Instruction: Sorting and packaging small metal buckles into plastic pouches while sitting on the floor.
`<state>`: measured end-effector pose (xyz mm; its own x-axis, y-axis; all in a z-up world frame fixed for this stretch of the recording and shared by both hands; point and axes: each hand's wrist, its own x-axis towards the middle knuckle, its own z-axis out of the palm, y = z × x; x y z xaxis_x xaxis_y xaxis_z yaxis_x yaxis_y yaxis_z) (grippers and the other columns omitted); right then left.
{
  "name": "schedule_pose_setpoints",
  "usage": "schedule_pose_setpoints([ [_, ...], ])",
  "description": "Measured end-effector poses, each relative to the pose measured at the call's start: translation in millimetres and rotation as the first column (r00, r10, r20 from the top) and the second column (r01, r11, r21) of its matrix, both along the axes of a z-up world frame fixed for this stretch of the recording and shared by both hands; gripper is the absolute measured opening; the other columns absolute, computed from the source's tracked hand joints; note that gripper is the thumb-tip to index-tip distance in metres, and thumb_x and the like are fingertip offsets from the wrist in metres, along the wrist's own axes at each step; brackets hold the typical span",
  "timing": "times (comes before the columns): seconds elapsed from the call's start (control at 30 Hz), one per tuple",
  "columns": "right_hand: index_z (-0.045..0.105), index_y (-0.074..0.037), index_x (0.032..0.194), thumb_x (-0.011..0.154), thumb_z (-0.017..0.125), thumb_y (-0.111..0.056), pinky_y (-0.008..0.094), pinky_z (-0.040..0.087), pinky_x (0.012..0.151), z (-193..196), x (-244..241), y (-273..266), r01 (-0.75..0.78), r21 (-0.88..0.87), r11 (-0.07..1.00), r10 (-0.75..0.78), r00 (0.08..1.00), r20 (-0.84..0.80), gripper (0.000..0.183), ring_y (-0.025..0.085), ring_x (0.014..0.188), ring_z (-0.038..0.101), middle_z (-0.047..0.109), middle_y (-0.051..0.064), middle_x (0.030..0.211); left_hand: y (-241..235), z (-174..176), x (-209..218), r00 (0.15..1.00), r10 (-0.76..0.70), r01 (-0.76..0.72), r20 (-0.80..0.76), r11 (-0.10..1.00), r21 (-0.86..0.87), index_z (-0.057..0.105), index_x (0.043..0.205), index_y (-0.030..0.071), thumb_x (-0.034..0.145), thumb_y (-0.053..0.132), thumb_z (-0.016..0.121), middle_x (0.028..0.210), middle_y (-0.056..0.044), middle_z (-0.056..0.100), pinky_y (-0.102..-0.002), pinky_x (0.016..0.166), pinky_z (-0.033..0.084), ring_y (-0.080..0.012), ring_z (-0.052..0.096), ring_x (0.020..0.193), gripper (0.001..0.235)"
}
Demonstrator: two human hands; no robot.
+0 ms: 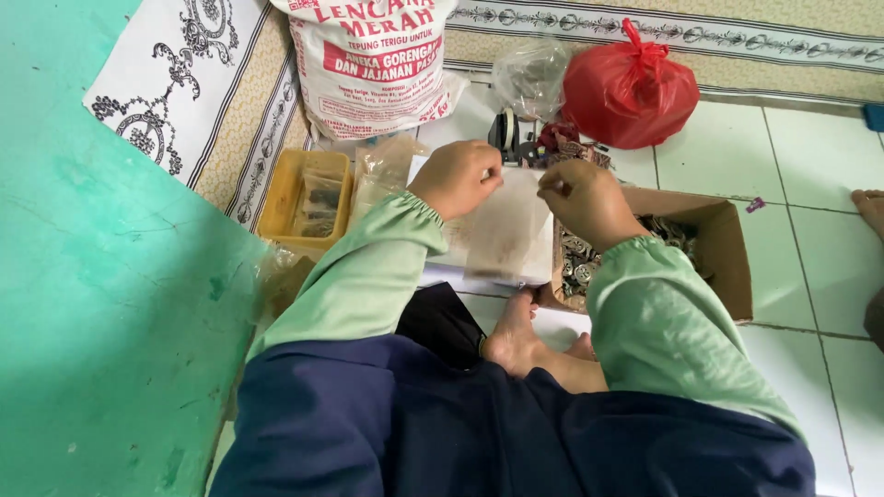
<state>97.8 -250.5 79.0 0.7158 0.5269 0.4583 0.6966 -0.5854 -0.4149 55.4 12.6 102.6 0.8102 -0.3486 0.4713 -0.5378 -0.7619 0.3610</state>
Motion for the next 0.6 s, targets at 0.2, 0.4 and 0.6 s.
schedule_pose_setpoints([
  [0.2, 0.07, -0.011, 0.127, 0.092, 0.08, -0.014, 0.037, 0.059, 0.076, -16.1, 11.7, 11.0, 0.133, -0.012, 0.991, -0.128, 0.975, 0.182, 0.037, 0.022, 0.084, 0.07, 0.071, 0.003, 0.093, -7.8, -54.2, 30.0, 0.974, 0.162, -0.141, 0.161, 0.98, -0.137, 0.062, 0.11, 0.022, 0.093, 0.01, 0.071, 0.093, 0.0, 0.069, -0.04, 0.081, 0.06, -0.0244, 0.073, 0.091, 0.023],
  [0.4, 0.078, -0.018, 0.097, 0.09, 0.077, -0.014, 0.032, 0.056, 0.082, -121.2, 1.3, -12.0, -0.021, -0.099, 0.995, 0.043, 0.973, 0.227, 0.007, 0.019, 0.091, 0.07, 0.073, -0.001, 0.092, -15.6, -151.9, 2.6, 0.997, 0.025, -0.021, -0.076, 0.998, 0.057, 0.068, 0.116, 0.012, 0.096, 0.008, 0.064, 0.095, -0.009, 0.072, -0.04, 0.09, 0.057, -0.0273, 0.072, 0.094, 0.021],
  [0.6, 0.077, -0.014, 0.096, 0.077, 0.083, -0.022, 0.042, 0.058, 0.076, -188.4, -48.5, -34.0, -0.175, -0.046, 0.983, 0.174, 0.984, -0.037, 0.022, 0.03, 0.087, 0.069, 0.072, 0.006, 0.09, -24.9, -164.2, -65.2, 0.957, -0.132, 0.154, -0.257, 0.986, 0.065, 0.07, 0.114, 0.004, 0.098, 0.002, 0.056, 0.093, -0.016, 0.072, -0.046, 0.088, 0.058, -0.0334, 0.071, 0.09, 0.021],
])
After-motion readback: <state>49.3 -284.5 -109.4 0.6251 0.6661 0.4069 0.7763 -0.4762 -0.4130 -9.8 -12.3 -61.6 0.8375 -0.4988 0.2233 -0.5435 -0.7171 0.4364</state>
